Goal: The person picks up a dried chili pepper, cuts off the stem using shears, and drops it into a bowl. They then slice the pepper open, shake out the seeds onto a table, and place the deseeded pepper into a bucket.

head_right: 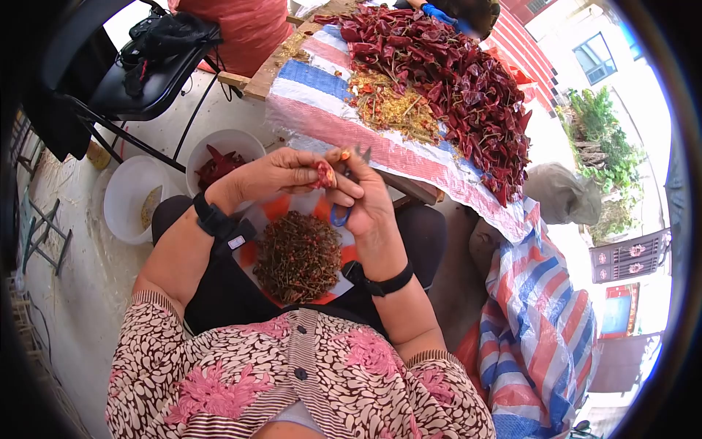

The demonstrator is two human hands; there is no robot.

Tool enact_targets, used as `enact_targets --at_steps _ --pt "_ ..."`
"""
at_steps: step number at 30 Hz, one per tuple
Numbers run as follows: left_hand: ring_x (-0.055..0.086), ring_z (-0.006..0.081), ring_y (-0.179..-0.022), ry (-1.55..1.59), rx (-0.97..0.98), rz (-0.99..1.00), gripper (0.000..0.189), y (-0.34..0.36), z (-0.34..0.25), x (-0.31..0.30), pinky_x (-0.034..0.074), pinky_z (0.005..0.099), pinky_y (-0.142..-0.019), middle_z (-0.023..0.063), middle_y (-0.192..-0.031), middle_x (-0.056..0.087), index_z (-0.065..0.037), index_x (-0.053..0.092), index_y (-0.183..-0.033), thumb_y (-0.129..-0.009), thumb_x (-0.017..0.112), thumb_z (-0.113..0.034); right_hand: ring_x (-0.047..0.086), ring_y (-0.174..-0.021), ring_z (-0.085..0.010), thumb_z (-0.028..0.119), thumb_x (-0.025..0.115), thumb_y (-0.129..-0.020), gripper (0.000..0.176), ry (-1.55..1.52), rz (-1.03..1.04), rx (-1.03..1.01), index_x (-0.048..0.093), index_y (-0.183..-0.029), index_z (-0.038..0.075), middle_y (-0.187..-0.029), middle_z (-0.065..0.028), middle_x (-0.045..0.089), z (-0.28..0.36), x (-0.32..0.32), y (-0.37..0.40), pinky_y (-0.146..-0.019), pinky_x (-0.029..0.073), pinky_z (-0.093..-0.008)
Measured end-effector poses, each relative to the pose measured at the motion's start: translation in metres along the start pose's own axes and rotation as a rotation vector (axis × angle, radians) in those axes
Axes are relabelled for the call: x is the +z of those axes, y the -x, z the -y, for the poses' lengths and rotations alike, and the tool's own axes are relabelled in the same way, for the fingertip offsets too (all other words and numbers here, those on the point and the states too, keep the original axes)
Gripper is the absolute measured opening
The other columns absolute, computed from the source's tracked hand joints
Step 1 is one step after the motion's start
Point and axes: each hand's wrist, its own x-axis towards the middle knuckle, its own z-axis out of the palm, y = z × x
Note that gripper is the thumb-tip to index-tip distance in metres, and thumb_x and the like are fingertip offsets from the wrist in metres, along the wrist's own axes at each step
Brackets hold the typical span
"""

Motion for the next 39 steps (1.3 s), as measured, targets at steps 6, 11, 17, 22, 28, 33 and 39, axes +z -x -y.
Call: enact_targets --at_steps 6,11,17,22,28,33,39 --pt "0.052 0.0059 -0.077 -0.166 -0.041 -0.016 0.020 0.011 -0.006 -0.019 0.045 0.0235 -0.065 -0.0027 -0.087 0.060 -0.004 0.060 -0.106 -0.097 0.053 -0.020 0.039 -0.048 -0.0020 0.022 0.054 -0.095 0.020 1.025 -0.346 -0.318 0.054 -0.088 0.004 -0.079 -0.0045 0.059 0.003 0.013 0.030 -0.043 0.033 -0.0192" --pt "0.061 0.0227 -0.090 -1.027 -0.358 -0.267 0.018 0.037 0.017 -0.056 0.047 0.0354 -0.079 0.0058 -0.095 0.065 -0.009 0.062 -0.101 -0.086 0.060 -0.018 0.064 -0.078 -0.0187 0.025 0.068 -0.084 0.029 2.019 -0.350 -0.006 0.060 -0.104 0.006 -0.080 -0.0084 0.066 0.000 -0.013 0.049 -0.072 0.048 -0.0302" --pt "0.059 0.0324 -0.095 -1.567 -0.415 -0.564 0.023 0.050 0.028 -0.075 0.042 0.0431 -0.088 0.0107 -0.094 0.064 -0.014 0.064 -0.101 -0.078 0.062 -0.012 0.065 -0.083 -0.0235 0.021 0.067 -0.082 0.020 2.044 -0.300 -0.230 0.066 -0.093 0.005 -0.086 -0.0121 0.068 0.055 -0.013 0.004 -0.074 0.048 -0.0334" --pt "0.058 0.0336 -0.097 -1.581 -0.448 -0.436 0.026 0.043 0.044 -0.080 0.043 0.0457 -0.088 0.0126 -0.098 0.063 -0.014 0.064 -0.103 -0.078 0.061 -0.017 0.064 -0.087 -0.0326 0.021 0.063 -0.082 0.022 2.331 -0.439 -0.592 0.067 -0.096 0.004 -0.090 -0.0169 0.067 0.128 0.009 -0.083 -0.078 0.048 -0.0394" --pt "0.062 0.0334 -0.100 -1.344 -0.682 -0.180 0.029 0.025 0.035 -0.073 0.047 0.0467 -0.085 0.0158 -0.103 0.065 -0.010 0.064 -0.106 -0.079 0.056 -0.017 0.058 -0.106 -0.0321 0.016 0.057 -0.085 0.031 2.385 -0.505 -0.771 0.059 -0.115 0.008 -0.116 -0.0168 0.059 0.185 -0.020 -0.199 -0.090 0.045 -0.0405" --pt "0.063 0.0347 -0.096 -1.303 -0.713 -0.071 0.028 0.013 0.038 -0.075 0.050 0.0459 -0.081 0.0168 -0.100 0.066 -0.008 0.063 -0.105 -0.080 0.055 -0.018 0.051 -0.119 -0.0287 0.015 0.054 -0.088 0.045 2.603 -0.550 -0.807 0.046 -0.132 0.016 -0.135 -0.0085 0.048 0.201 -0.050 -0.259 -0.097 0.043 -0.0406" --pt "0.063 0.0364 -0.095 -1.237 -0.557 -0.136 0.026 0.010 0.037 -0.074 0.050 0.0454 -0.083 0.0183 -0.099 0.066 -0.006 0.063 -0.103 -0.081 0.054 -0.018 0.060 -0.105 -0.0294 0.024 0.066 -0.079 0.037 2.696 -0.861 -0.450 0.058 -0.114 0.014 -0.118 -0.0110 0.058 0.171 -0.014 -0.237 -0.085 0.048 -0.0427"
